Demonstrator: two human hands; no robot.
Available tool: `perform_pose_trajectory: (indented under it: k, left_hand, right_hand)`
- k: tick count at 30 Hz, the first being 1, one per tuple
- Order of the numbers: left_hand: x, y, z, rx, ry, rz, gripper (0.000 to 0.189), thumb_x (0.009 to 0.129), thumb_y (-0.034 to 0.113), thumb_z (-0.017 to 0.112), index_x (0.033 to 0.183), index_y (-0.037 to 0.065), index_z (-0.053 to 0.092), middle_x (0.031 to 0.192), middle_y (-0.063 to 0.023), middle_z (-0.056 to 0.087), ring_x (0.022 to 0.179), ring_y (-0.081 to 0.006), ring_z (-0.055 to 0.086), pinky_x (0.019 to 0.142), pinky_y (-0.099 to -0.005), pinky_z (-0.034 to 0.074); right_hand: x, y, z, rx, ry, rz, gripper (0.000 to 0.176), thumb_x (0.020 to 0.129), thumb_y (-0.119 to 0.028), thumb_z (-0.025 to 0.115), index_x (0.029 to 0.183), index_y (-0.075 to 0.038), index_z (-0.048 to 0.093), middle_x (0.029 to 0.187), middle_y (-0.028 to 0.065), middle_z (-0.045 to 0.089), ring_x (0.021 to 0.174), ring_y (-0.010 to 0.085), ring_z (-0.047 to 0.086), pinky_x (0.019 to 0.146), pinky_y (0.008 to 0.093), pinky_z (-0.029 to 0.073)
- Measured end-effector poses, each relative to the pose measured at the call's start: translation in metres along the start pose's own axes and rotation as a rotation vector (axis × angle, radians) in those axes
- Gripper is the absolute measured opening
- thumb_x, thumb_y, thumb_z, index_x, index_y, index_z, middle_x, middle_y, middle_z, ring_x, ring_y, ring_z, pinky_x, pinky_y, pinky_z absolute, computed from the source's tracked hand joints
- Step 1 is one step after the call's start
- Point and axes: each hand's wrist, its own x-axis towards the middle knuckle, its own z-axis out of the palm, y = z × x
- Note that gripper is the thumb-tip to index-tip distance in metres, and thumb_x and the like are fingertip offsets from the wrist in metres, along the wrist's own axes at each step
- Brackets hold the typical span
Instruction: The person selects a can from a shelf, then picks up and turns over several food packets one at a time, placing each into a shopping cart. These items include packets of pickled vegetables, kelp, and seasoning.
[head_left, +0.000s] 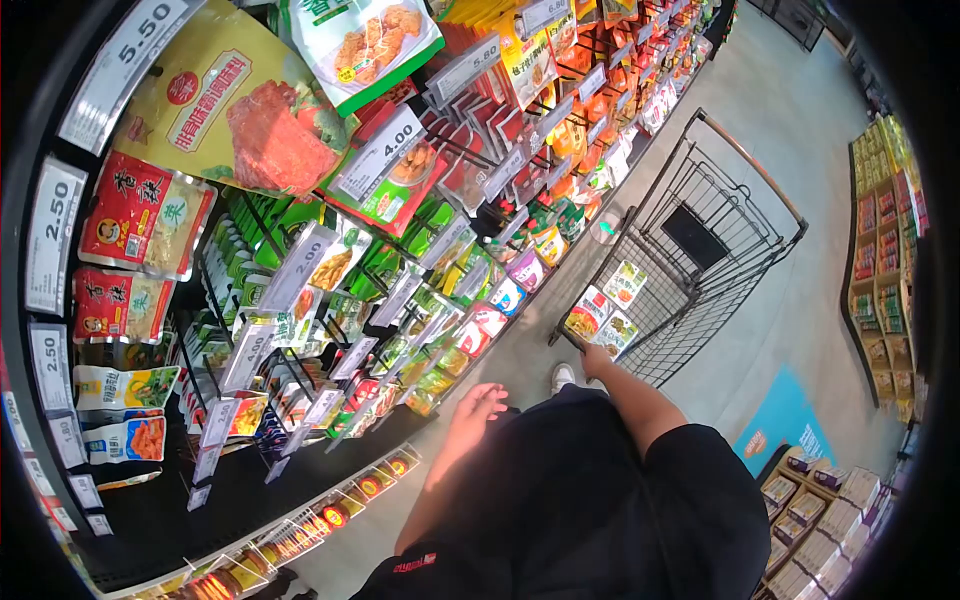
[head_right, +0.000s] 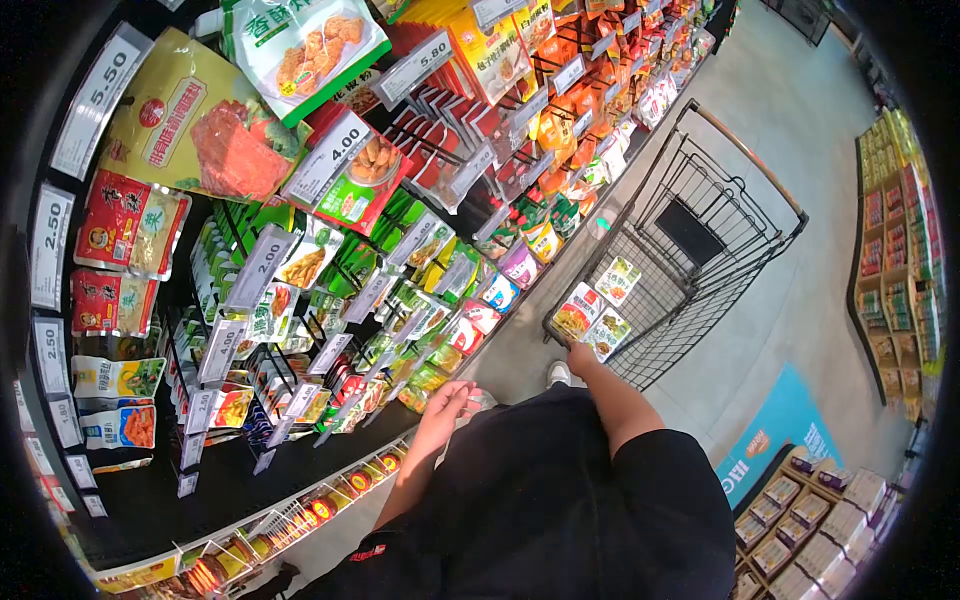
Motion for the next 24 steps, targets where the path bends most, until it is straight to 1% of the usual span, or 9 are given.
perform_pose_trajectory:
  k: [6, 9, 12, 14, 15, 17, 19, 21, 24]
  left_hand:
    - [-0.004, -0.008, -0.001, -0.086, 0.065, 0.044, 0.032, 0.098, 0.027, 0.049, 0.120, 0.004, 0.054, 0.112, -0.0071, 0.062, 0.091, -0.0139, 0.061, 0.079, -0.0274, 0.046]
    - [-0.005, -0.016, -0.012, -0.117, 0.096, 0.076, 0.031, 0.098, 0.028, 0.049, 0.119, 0.006, 0.054, 0.111, -0.0055, 0.062, 0.092, -0.0136, 0.060, 0.079, -0.0279, 0.046]
    - [-0.012, -0.011, -0.021, -0.103, 0.087, 0.025, 0.027, 0.097, 0.025, 0.050, 0.116, 0.006, 0.055, 0.108, -0.0029, 0.061, 0.089, -0.0110, 0.059, 0.076, -0.0247, 0.045]
    - [-0.017, -0.009, -0.031, -0.129, 0.130, 0.096, 0.026, 0.097, 0.024, 0.050, 0.114, 0.006, 0.055, 0.106, -0.0026, 0.061, 0.087, -0.0104, 0.058, 0.076, -0.0246, 0.045]
    - [-0.019, -0.010, -0.037, -0.115, 0.131, 0.142, 0.025, 0.098, 0.023, 0.050, 0.113, 0.005, 0.056, 0.105, -0.0024, 0.060, 0.085, -0.0097, 0.057, 0.075, -0.0245, 0.045]
    - [-0.022, -0.016, -0.050, -0.122, 0.208, 0.309, 0.023, 0.098, 0.022, 0.050, 0.111, 0.005, 0.057, 0.103, -0.0022, 0.060, 0.084, -0.0091, 0.055, 0.074, -0.0243, 0.045]
    - [-0.031, -0.008, -0.070, -0.104, 0.271, 0.466, 0.022, 0.098, 0.020, 0.050, 0.110, 0.004, 0.058, 0.100, -0.0020, 0.060, 0.083, -0.0084, 0.054, 0.074, -0.0240, 0.044]
    - [-0.056, 0.031, -0.091, -0.050, 0.487, 0.529, 0.018, 0.097, 0.016, 0.051, 0.108, 0.003, 0.057, 0.097, -0.0017, 0.059, 0.085, -0.0083, 0.053, 0.074, -0.0243, 0.044]
    - [-0.068, 0.077, -0.131, 0.011, 0.721, 0.813, 0.019, 0.095, 0.012, 0.055, 0.111, 0.002, 0.057, 0.097, -0.0016, 0.058, 0.086, -0.0086, 0.053, 0.074, -0.0248, 0.044]
  right_hand:
    - [0.010, -0.007, -0.039, -0.085, -0.081, 0.094, 0.050, 0.083, -0.015, 0.048, 0.132, -0.008, 0.048, 0.101, 0.0278, 0.063, 0.097, 0.0412, 0.061, 0.088, 0.0466, 0.048]
    - [0.033, 0.028, -0.020, -0.016, -0.069, 0.033, 0.058, 0.080, -0.028, 0.051, 0.133, -0.006, 0.046, 0.111, 0.0278, 0.061, 0.108, 0.0404, 0.058, 0.095, 0.0457, 0.044]
    - [0.032, 0.007, -0.038, -0.148, -0.209, 0.147, 0.071, 0.079, -0.032, 0.055, 0.137, 0.004, 0.033, 0.118, 0.0293, 0.058, 0.115, 0.0406, 0.054, 0.098, 0.0463, 0.041]
    - [0.026, -0.027, -0.061, -0.310, -0.345, 0.070, 0.052, 0.079, -0.027, 0.056, 0.118, 0.007, 0.055, 0.113, 0.0320, 0.058, 0.109, 0.0435, 0.056, 0.093, 0.0467, 0.045]
    - [0.012, -0.049, -0.071, -0.330, -0.277, 0.091, 0.046, 0.081, -0.030, 0.057, 0.107, 0.008, 0.062, 0.108, 0.0306, 0.061, 0.105, 0.0433, 0.058, 0.089, 0.0462, 0.047]
    - [-0.009, -0.096, -0.089, -0.373, -0.189, -0.172, 0.053, 0.081, -0.041, 0.060, 0.102, 0.008, 0.064, 0.099, 0.0308, 0.063, 0.099, 0.0438, 0.060, 0.087, 0.0453, 0.048]
    - [-0.044, -0.190, -0.128, -0.174, -0.262, -0.390, 0.043, 0.087, -0.034, 0.058, 0.106, 0.004, 0.064, 0.097, 0.0258, 0.066, 0.095, 0.0382, 0.064, 0.081, 0.0413, 0.050]
    - [-0.069, -0.263, -0.149, 0.188, -0.221, -0.529, 0.031, 0.091, -0.024, 0.057, 0.108, 0.002, 0.063, 0.097, 0.0183, 0.068, 0.095, 0.0261, 0.065, 0.078, 0.0343, 0.050]
    - [-0.081, -0.353, -0.166, 0.361, -0.076, -0.713, 0.024, 0.093, -0.014, 0.057, 0.111, 0.001, 0.060, 0.104, 0.0112, 0.067, 0.097, 0.0160, 0.062, 0.081, 0.0285, 0.048]
